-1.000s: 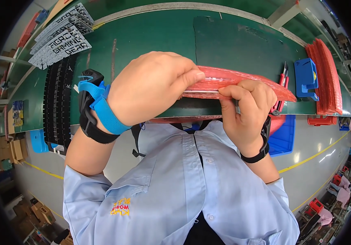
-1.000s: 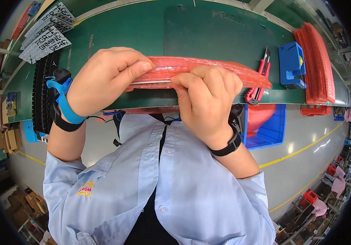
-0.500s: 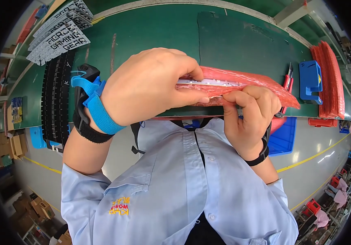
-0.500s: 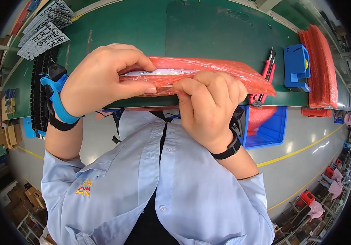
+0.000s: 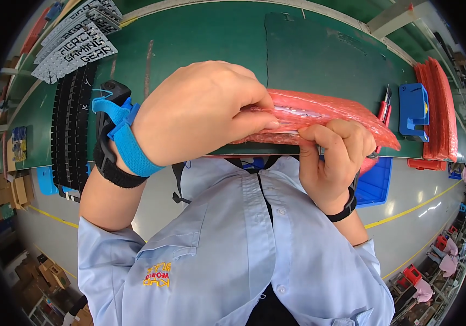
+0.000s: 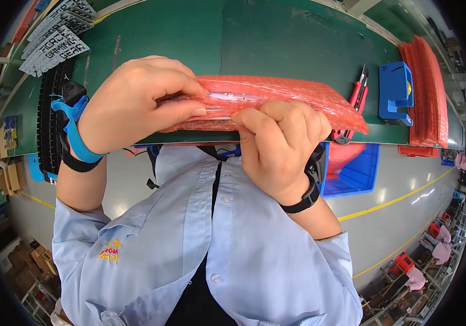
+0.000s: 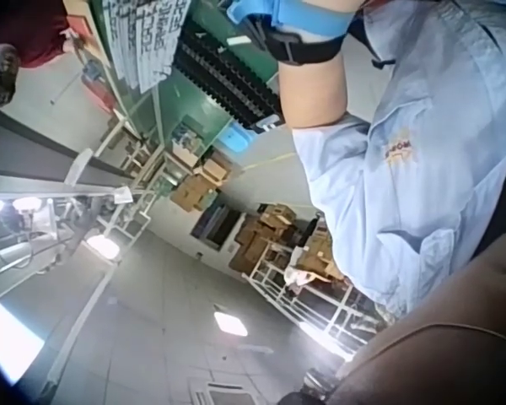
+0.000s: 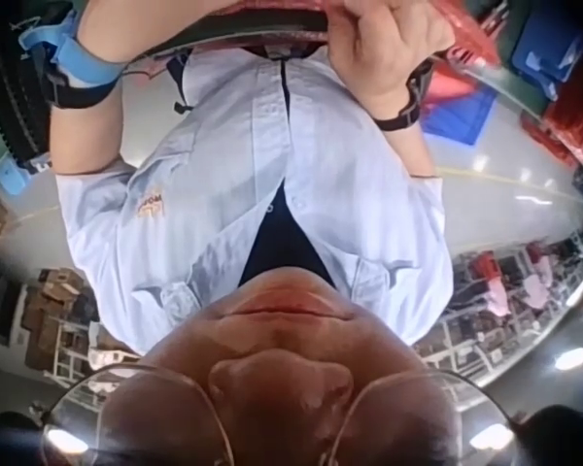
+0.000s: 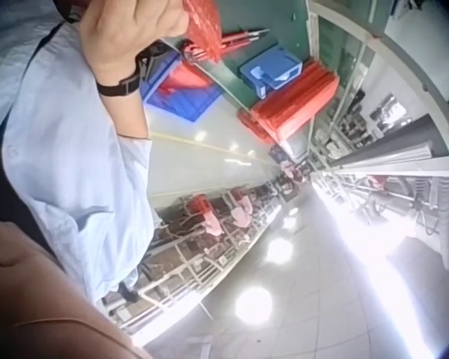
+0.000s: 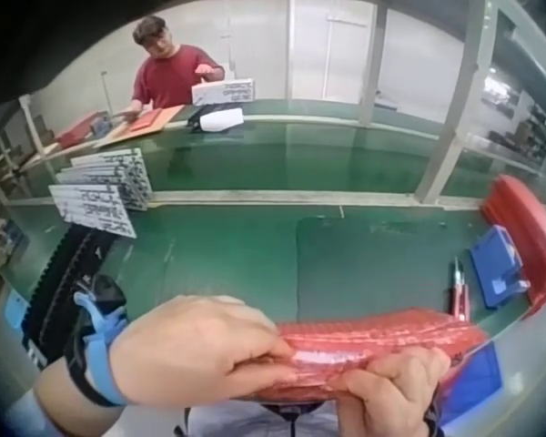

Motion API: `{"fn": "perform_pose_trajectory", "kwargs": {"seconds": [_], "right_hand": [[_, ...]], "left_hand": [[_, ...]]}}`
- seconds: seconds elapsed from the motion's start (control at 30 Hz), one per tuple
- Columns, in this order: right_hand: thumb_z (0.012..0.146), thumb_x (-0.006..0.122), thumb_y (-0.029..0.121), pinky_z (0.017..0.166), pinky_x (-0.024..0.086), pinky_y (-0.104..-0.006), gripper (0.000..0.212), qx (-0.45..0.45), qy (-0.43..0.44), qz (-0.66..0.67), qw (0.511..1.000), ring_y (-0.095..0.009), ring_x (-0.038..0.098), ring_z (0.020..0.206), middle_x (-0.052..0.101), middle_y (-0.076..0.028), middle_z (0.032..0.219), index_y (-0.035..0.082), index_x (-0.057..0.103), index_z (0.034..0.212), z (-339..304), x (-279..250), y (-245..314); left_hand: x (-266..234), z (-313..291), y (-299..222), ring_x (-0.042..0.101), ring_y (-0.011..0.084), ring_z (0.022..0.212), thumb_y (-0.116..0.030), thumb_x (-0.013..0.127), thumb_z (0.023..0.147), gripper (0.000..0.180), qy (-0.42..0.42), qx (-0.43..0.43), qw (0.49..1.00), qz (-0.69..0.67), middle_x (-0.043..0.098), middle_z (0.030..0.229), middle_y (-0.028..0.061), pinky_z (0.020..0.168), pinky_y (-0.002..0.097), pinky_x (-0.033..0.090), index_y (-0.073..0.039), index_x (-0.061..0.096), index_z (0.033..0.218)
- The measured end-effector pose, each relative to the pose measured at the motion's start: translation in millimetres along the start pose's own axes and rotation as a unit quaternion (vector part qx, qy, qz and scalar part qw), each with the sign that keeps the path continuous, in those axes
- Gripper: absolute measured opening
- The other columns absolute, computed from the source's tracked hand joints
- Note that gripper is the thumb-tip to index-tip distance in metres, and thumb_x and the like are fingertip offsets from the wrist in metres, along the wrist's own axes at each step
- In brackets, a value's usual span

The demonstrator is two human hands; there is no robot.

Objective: The person wraps circuit boards in bubble wrap by hand, one at a time. They pick up a circuit board from a stack, slide it into a bubble wrap sleeve, fold the sleeve over, and set the wrapped item aside.

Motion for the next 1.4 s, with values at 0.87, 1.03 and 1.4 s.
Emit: {"fn": "perform_pose_trajectory", "kwargs": {"seconds": [0.87, 1.03, 1.4], "right_hand": [[0.068, 0.075, 0.01, 0.077, 0.031, -0.0332, 0.022, 0.011, -0.005, 0.003, 1.0, -0.019, 0.052, 0.081, 0.055, 0.003, 0.082, 0.019, 0.067, 0.087, -2, 2, -1], [0.069, 0.075, 0.01, 0.078, 0.032, -0.0329, 0.021, 0.01, -0.005, -0.002, 1.0, -0.018, 0.052, 0.081, 0.055, 0.003, 0.082, 0.019, 0.067, 0.086, 0, 2, -2], [0.069, 0.075, 0.009, 0.078, 0.032, -0.0326, 0.021, 0.01, -0.002, -0.007, 1.0, -0.019, 0.053, 0.082, 0.056, 0.003, 0.083, 0.019, 0.067, 0.087, -1, 1, 0]], "left_hand": [[2, -17, -4, 0.062, 0.0298, 0.091, -0.016, 0.075, 0.078, 0.03, -0.035, 0.008, 0.999, 0.019, 0.067, 0.1, 0.0112, 0.081, 0.0373, 0.049, -0.003, 0.068, 0.104], [1, -15, 2, 0.062, 0.0296, 0.092, -0.012, 0.068, 0.084, 0.023, -0.027, 0.027, 0.999, -0.005, 0.067, 0.101, 0.0125, 0.081, 0.0369, 0.049, -0.003, 0.068, 0.106], [2, -12, 9, 0.062, 0.0293, 0.094, -0.01, 0.065, 0.085, 0.025, 0.015, -0.025, 0.997, -0.068, 0.068, 0.102, 0.0125, 0.083, 0.0367, 0.049, -0.002, 0.067, 0.109]]}}
Point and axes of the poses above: each hand's wrist, its own z-axis towards the middle knuckle, its own x-axis out of the palm, y = z × x, the point moved 7 cm from there along z, towards the middle knuckle
